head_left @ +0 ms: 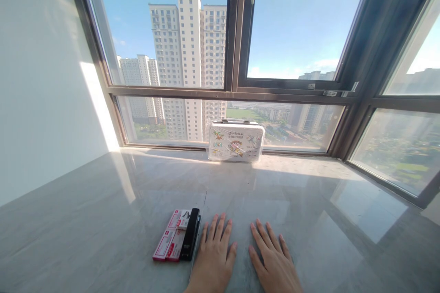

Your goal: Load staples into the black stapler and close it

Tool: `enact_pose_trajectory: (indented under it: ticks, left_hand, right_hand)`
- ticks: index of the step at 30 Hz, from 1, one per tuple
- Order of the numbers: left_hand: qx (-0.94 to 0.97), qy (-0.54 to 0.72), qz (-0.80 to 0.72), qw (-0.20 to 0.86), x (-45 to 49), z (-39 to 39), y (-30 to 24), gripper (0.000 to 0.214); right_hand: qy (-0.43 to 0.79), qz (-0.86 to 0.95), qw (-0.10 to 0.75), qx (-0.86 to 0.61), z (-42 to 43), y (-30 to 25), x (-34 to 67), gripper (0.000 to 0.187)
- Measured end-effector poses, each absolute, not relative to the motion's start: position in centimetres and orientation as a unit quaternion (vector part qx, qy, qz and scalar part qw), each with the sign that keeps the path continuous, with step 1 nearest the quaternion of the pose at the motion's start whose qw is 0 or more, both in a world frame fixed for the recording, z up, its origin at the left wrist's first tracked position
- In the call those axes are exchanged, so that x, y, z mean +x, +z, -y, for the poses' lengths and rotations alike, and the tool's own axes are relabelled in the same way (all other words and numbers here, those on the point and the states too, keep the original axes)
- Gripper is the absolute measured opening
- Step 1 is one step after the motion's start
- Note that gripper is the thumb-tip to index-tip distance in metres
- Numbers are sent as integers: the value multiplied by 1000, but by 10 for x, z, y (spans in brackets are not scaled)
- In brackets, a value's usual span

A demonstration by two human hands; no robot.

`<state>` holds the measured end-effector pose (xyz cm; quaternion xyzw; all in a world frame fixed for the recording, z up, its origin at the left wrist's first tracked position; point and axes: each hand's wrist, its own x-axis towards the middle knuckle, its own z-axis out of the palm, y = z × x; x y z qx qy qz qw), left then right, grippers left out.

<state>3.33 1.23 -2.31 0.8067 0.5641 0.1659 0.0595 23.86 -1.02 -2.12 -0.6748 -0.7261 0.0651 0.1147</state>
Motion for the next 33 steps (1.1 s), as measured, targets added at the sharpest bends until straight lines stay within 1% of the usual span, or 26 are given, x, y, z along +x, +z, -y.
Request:
enact_pose_trajectory:
  ticks: [17,33]
  left_hand:
    - [806,176,-563,46,38,-14,-19,61]
    - [808,166,-564,23,38,-17,-26,60]
  right_hand:
    - [38,724,90,-683,6,-20,233,62]
    - [39,722,111,-682,7,-20,233,61]
